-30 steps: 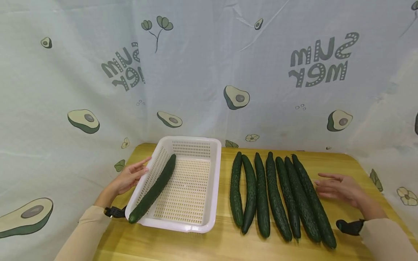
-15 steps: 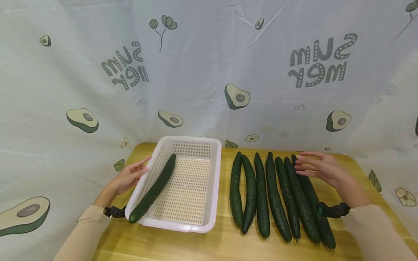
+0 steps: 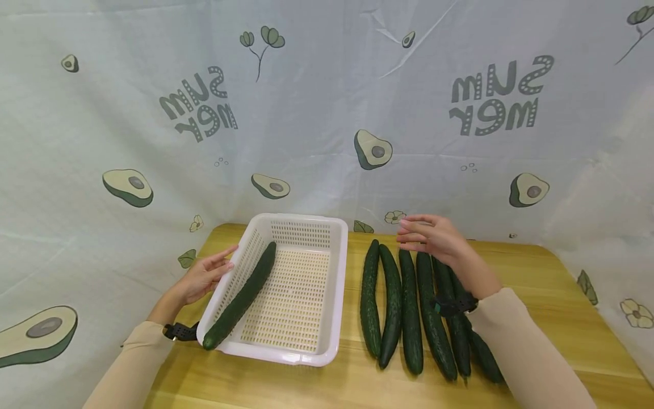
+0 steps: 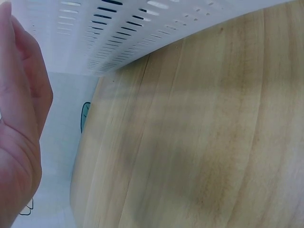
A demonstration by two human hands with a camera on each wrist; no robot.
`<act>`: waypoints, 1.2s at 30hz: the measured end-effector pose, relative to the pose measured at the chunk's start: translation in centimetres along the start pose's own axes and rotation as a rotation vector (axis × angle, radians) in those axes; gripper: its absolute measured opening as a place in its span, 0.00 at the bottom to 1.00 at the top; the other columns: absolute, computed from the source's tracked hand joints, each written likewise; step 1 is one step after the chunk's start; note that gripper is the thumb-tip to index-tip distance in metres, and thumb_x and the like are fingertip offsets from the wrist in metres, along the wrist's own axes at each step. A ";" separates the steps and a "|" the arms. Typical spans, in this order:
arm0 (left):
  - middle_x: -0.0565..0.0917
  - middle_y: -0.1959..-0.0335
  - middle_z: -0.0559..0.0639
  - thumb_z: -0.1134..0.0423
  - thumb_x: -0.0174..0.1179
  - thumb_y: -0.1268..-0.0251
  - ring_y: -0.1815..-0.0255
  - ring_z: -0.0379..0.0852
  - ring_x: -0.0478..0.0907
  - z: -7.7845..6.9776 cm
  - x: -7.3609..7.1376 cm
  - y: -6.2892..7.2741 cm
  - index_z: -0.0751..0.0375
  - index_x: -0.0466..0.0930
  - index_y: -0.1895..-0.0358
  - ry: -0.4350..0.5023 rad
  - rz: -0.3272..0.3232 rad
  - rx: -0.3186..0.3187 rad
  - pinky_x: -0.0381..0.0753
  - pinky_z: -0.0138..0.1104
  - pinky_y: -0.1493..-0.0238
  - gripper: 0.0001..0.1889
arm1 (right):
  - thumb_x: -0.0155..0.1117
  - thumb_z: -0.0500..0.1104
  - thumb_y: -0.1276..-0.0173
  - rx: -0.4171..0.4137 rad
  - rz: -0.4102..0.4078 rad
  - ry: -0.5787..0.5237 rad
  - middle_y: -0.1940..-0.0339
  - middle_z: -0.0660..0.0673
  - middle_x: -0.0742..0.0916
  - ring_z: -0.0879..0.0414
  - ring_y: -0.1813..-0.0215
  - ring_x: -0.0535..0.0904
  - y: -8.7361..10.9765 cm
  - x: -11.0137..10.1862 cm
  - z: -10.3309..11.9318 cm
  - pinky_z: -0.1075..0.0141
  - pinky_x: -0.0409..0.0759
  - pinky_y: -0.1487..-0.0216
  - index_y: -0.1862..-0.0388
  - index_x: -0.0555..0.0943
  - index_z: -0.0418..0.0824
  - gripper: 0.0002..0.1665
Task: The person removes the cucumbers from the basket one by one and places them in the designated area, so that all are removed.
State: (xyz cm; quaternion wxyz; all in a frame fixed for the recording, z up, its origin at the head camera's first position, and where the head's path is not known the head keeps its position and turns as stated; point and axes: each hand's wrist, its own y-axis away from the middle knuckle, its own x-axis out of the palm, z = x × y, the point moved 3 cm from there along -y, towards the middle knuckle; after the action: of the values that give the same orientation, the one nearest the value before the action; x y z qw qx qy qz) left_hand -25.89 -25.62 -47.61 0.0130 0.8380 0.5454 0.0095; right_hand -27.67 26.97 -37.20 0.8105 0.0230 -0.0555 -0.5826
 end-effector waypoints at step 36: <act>0.78 0.50 0.56 0.66 0.53 0.22 0.57 0.47 0.84 0.1 -0.4 -0.8 0.57 0.53 0.20 -0.023 -0.027 -0.010 0.86 0.40 0.59 0.32 | 0.65 0.36 0.28 0.218 0.048 -0.057 0.40 0.21 0.75 0.30 0.41 0.77 -12.1 22.0 -4.6 0.51 0.84 0.51 0.35 0.70 0.24 0.28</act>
State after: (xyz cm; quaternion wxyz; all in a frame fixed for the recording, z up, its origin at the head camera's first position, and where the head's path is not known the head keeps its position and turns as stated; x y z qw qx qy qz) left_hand -26.81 -25.64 -47.77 0.0234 0.8304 0.5566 0.0023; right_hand -31.59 2.16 -41.57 0.8151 0.0932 -0.1420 -0.5539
